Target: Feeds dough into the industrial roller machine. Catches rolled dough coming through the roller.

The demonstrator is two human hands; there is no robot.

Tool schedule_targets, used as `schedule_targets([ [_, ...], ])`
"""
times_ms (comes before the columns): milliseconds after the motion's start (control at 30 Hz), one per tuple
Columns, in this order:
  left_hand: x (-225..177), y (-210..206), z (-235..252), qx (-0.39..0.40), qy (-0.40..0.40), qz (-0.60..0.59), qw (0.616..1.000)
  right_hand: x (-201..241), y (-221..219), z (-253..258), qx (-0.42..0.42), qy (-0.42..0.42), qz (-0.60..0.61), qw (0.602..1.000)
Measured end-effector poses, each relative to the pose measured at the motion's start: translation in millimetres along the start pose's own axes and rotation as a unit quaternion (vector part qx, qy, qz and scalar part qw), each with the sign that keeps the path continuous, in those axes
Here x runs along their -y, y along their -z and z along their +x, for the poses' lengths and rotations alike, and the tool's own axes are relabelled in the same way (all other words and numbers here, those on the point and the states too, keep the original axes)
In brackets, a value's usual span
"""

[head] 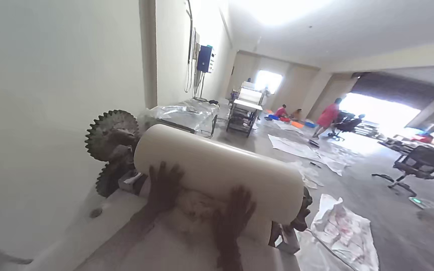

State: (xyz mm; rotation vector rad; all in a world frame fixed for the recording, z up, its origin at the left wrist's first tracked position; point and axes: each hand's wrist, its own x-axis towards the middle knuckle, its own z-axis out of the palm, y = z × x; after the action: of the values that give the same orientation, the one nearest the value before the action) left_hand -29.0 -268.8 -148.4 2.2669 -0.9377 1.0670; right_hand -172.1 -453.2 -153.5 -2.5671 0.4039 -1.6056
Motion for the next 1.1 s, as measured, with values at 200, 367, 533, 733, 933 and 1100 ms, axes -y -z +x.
schedule_targets([
  [200, -57, 12, 2, -0.044, 0.054, -0.067, 0.995, 3, 4, 5, 0.028, -0.012, -0.014, 0.999],
  [367, -109, -13, 15, -0.058, 0.053, 0.001, 0.997, -2, -7, 3, -0.02, -0.011, -0.029, 0.999],
  [533, -104, -18, 10, -0.065, 0.016, 0.017, 0.998, -2, -12, 0, -0.057, 0.0, 0.0, 0.998],
  [733, -97, -27, 6, -0.105, -0.022, -0.026, 0.994, 2, -9, -1, 0.007, -0.014, -0.008, 1.0],
  [933, -97, -33, 3, -0.122, -0.032, -0.039, 0.991, 30, 3, 6, 0.07, -0.008, -0.007, 0.997],
  [1100, -99, -31, 7, -0.091, -0.012, -0.047, 0.995, 28, -11, 4, 0.075, -0.024, -0.032, 0.996],
])
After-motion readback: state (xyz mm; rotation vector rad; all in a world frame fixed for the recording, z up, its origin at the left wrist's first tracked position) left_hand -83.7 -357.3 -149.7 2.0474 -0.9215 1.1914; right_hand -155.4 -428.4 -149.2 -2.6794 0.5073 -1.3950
